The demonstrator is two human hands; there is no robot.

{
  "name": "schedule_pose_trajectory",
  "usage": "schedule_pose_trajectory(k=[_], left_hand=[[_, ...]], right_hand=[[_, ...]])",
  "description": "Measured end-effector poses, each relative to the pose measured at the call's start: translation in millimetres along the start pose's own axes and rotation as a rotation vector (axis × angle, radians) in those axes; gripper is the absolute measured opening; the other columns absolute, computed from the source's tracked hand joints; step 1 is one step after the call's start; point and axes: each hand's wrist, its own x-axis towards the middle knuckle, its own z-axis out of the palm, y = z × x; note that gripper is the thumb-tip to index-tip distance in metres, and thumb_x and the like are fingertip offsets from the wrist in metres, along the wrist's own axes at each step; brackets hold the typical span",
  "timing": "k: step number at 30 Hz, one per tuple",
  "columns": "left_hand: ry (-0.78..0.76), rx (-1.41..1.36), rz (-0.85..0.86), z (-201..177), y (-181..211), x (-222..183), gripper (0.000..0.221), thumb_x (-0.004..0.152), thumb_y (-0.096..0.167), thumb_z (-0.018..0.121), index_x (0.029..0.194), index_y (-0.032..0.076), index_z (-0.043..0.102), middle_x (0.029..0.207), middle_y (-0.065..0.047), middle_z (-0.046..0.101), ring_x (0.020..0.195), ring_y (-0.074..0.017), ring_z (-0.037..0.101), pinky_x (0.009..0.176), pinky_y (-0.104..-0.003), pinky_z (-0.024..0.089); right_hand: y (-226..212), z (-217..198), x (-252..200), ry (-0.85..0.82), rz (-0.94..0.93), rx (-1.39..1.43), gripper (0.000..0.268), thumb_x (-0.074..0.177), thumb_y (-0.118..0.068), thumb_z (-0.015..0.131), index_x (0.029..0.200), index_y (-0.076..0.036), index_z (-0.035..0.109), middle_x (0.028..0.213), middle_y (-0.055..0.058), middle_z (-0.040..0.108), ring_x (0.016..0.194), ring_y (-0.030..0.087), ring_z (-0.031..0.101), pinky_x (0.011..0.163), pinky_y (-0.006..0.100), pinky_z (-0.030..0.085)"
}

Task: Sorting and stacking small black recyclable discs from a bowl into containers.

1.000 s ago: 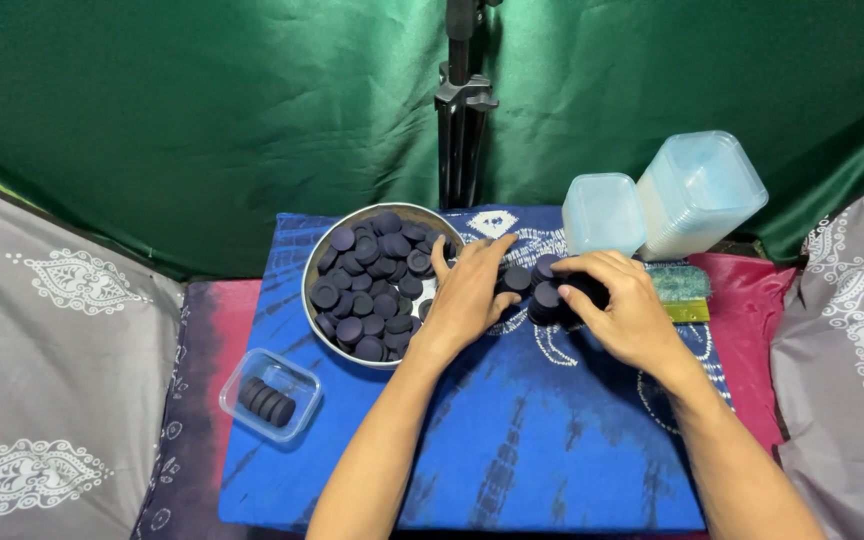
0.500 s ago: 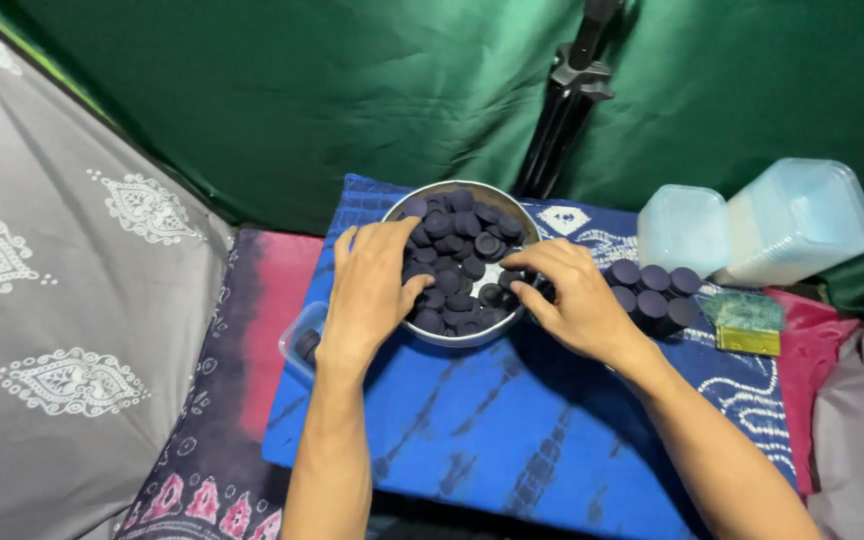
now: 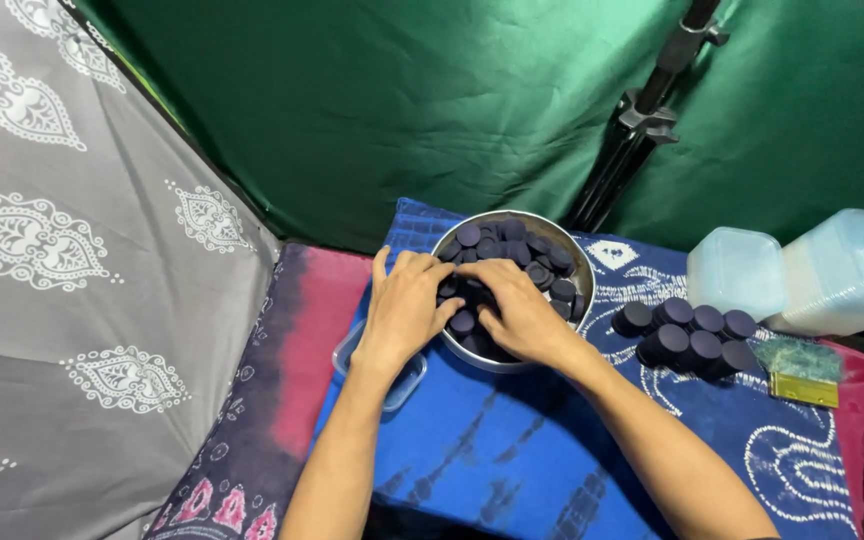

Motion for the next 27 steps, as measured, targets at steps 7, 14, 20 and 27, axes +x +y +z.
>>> schedule_pose_trajectory(k=[7,14,20,27], left_hand=[[-0.065,-0.12,-0.056,-14,1,2,0.043,0.082,0.024,0.082,0.122,0.011,0.072,0.114,-0.008,0.072,0.12,-0.025,0.059,0.12,-0.062,0.01],[-0.089,-0.123,-0.144,4,-12,14,0.042,0.079,0.027,0.083,0.118,0.013,0.075,0.105,-0.004,0.075,0.11,-0.0224,0.063,0.119,-0.059,0.014],[0.054,-0.388,-0.129,-14,8,13,0.039,0.075,0.017,0.085,0.112,0.011,0.076,0.103,-0.008,0.075,0.103,-0.0291,0.068,0.102,-0.047,0.042],[0.187,-0.987,0.002,-9,66,23,0.038,0.072,0.013,0.089,0.108,0.01,0.077,0.1,-0.011,0.074,0.09,-0.0268,0.076,0.085,-0.036,0.062]], right_hand=[[-4,-3,2,0.003,0.033,0.116,0.054,0.082,0.005,0.063,0.135,-0.003,0.062,0.123,0.018,0.07,0.127,0.041,0.057,0.108,0.053,0.044],[-10,-10,1,-0.015,0.097,0.209,0.048,0.086,0.005,0.059,0.132,-0.006,0.064,0.123,0.014,0.073,0.129,0.035,0.058,0.111,0.05,0.042],[-1,-20,-10,0.112,0.05,0.224,0.044,0.085,0.0,0.066,0.129,-0.007,0.066,0.119,0.015,0.073,0.12,0.038,0.063,0.105,0.051,0.048],[3,-62,-62,0.34,0.036,0.137,0.039,0.085,-0.01,0.075,0.124,-0.012,0.069,0.122,0.011,0.07,0.117,0.034,0.066,0.098,0.046,0.052]])
